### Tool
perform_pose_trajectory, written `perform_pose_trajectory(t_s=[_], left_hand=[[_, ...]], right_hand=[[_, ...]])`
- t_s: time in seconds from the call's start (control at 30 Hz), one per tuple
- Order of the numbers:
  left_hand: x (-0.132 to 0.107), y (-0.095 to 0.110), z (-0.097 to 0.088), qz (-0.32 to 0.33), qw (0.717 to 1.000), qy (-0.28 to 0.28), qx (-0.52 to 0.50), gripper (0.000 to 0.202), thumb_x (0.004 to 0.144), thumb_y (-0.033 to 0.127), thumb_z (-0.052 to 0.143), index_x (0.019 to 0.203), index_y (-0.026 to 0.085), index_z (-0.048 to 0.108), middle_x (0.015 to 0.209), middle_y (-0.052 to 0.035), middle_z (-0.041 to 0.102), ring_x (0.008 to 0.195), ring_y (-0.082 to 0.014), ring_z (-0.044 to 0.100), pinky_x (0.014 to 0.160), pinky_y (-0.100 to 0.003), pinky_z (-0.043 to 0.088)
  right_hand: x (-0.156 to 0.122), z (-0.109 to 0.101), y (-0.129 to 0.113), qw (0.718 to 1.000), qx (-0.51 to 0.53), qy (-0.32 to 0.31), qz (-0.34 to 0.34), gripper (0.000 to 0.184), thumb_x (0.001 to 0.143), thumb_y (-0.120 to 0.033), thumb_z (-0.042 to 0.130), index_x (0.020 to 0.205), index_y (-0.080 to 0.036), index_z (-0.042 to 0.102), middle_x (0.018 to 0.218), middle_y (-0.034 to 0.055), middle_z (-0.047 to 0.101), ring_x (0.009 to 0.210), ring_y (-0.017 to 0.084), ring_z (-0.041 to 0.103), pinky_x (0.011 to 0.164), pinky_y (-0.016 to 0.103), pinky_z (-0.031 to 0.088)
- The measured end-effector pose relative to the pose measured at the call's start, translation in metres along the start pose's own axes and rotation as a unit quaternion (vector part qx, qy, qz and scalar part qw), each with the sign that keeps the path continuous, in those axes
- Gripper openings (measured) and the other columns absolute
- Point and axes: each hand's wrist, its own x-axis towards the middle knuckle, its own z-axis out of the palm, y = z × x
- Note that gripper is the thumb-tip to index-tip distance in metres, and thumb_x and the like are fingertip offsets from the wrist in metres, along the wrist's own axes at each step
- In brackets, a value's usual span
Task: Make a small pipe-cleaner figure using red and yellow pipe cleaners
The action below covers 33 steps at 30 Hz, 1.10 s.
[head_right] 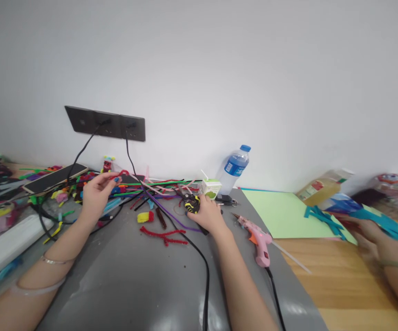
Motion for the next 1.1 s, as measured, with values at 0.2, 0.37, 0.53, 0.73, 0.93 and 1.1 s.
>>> perform_pose_trajectory(t_s=[0.2, 0.37, 0.53, 0.73, 0.93, 1.1], left_hand=[[0.005, 0.002, 0.000, -0.058, 0.987, 0.073, -0.129, 0.022, 0.075, 0.030, 0.069, 0.092, 0.017, 0.066, 0.088, -0.0076, 0.076, 0.079, -0.0184, 0.074, 0.074, -0.028, 0.058], [0.008, 0.005, 0.000, -0.131, 0.971, 0.101, -0.171, 0.014, 0.071, 0.026, 0.064, 0.082, 0.017, 0.059, 0.078, -0.0042, 0.073, 0.066, -0.0160, 0.071, 0.066, -0.028, 0.057], [0.014, -0.003, -0.007, -0.122, 0.975, 0.157, -0.102, 0.012, 0.072, 0.026, 0.057, 0.072, 0.020, 0.047, 0.051, 0.0089, 0.045, 0.041, -0.0074, 0.044, 0.042, -0.017, 0.037], [0.024, -0.009, -0.030, 0.036, 0.974, 0.198, 0.102, 0.013, 0.073, 0.021, 0.057, 0.085, 0.020, 0.053, 0.070, 0.0032, 0.052, 0.063, -0.0134, 0.050, 0.063, -0.024, 0.045], [0.025, -0.024, -0.048, 0.026, 0.910, 0.012, 0.413, 0.024, 0.077, 0.015, 0.049, 0.095, 0.017, 0.065, 0.094, -0.0102, 0.068, 0.091, -0.0271, 0.061, 0.089, -0.039, 0.046], [0.020, -0.027, -0.048, -0.008, 0.834, -0.044, 0.550, 0.041, 0.077, 0.009, 0.046, 0.110, 0.018, 0.069, 0.095, -0.0182, 0.069, 0.109, -0.0372, 0.055, 0.087, -0.047, 0.044]], right_hand=[[0.001, 0.000, 0.001, 1.000, 0.005, -0.006, 0.000, 0.055, 0.074, -0.043, 0.063, 0.120, -0.016, 0.053, 0.116, 0.0138, 0.064, 0.107, 0.033, 0.059, 0.085, 0.037, 0.039], [0.000, 0.000, -0.001, 1.000, -0.002, -0.005, 0.008, 0.056, 0.074, -0.042, 0.064, 0.122, -0.016, 0.053, 0.117, 0.0143, 0.064, 0.108, 0.034, 0.059, 0.086, 0.039, 0.040], [0.000, 0.000, -0.001, 1.000, -0.002, -0.005, 0.006, 0.056, 0.074, -0.041, 0.064, 0.122, -0.015, 0.053, 0.117, 0.0144, 0.064, 0.108, 0.033, 0.059, 0.087, 0.039, 0.039], [0.000, 0.001, 0.000, 1.000, -0.004, -0.003, 0.004, 0.056, 0.073, -0.041, 0.063, 0.121, -0.015, 0.052, 0.115, 0.0140, 0.064, 0.107, 0.033, 0.060, 0.087, 0.038, 0.039], [0.000, 0.002, 0.001, 1.000, -0.004, 0.002, 0.001, 0.055, 0.073, -0.041, 0.063, 0.122, -0.016, 0.052, 0.115, 0.0135, 0.064, 0.106, 0.033, 0.059, 0.086, 0.038, 0.039], [-0.001, 0.000, -0.001, 1.000, -0.002, -0.007, 0.003, 0.055, 0.074, -0.041, 0.064, 0.122, -0.015, 0.052, 0.118, 0.0144, 0.063, 0.108, 0.033, 0.059, 0.086, 0.038, 0.039]])
